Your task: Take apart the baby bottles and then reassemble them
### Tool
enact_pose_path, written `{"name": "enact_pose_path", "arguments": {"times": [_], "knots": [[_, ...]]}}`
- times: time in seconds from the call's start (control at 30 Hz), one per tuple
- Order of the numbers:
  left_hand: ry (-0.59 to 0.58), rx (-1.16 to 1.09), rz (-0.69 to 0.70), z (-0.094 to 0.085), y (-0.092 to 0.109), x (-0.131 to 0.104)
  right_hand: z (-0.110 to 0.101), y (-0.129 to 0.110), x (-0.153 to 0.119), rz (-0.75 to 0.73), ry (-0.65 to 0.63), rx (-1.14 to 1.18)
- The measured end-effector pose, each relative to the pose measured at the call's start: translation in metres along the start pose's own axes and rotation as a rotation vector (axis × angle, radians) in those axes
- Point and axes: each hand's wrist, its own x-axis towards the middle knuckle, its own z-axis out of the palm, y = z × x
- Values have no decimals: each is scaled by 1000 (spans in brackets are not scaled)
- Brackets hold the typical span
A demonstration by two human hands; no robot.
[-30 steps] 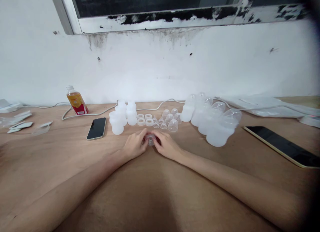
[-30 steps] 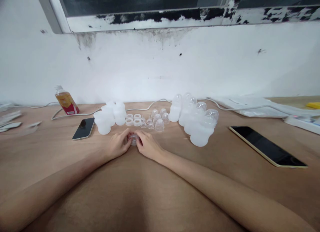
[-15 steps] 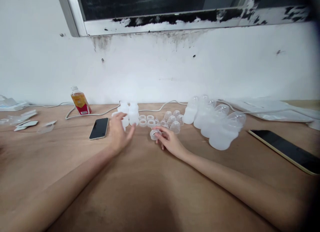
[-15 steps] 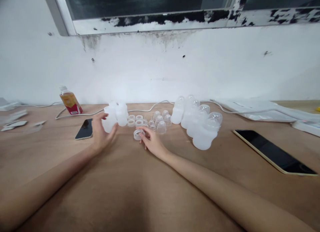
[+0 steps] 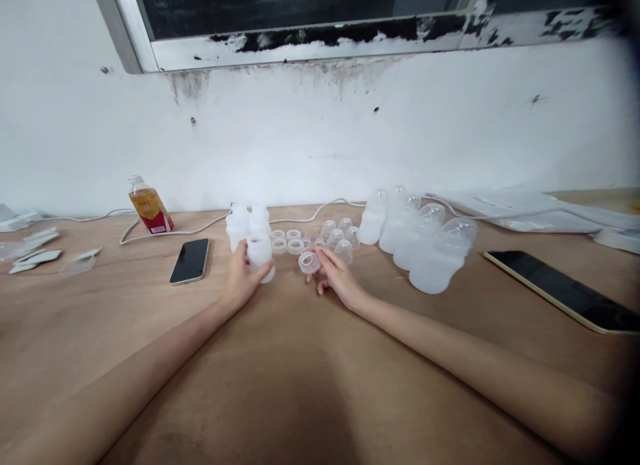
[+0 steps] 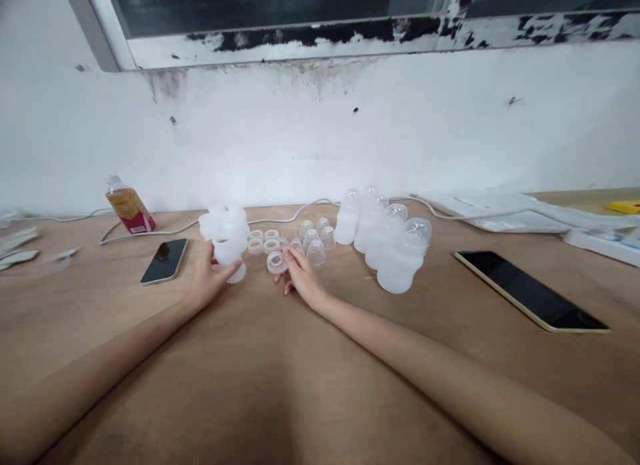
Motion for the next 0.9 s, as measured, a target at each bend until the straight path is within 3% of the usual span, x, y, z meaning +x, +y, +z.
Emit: {"name": "enact_pose_path", "arguments": {"times": [0.1,0.3,0.47,0.67,0.9], "knots": [[-195,-91,96,7,12,-7,1,-1,1,28,20,55],[-279,-190,10,11,10,-10,1,-1,0,30,27,59],[-286,-157,-10,10,11,-8,0,1,1,56,66,149],[-261,-9,77,6,16,-6,-5,-3,2,-3,48,413],[-241,201,251,2,13,-6,-6,-2,1,-130,-26,313]]}}
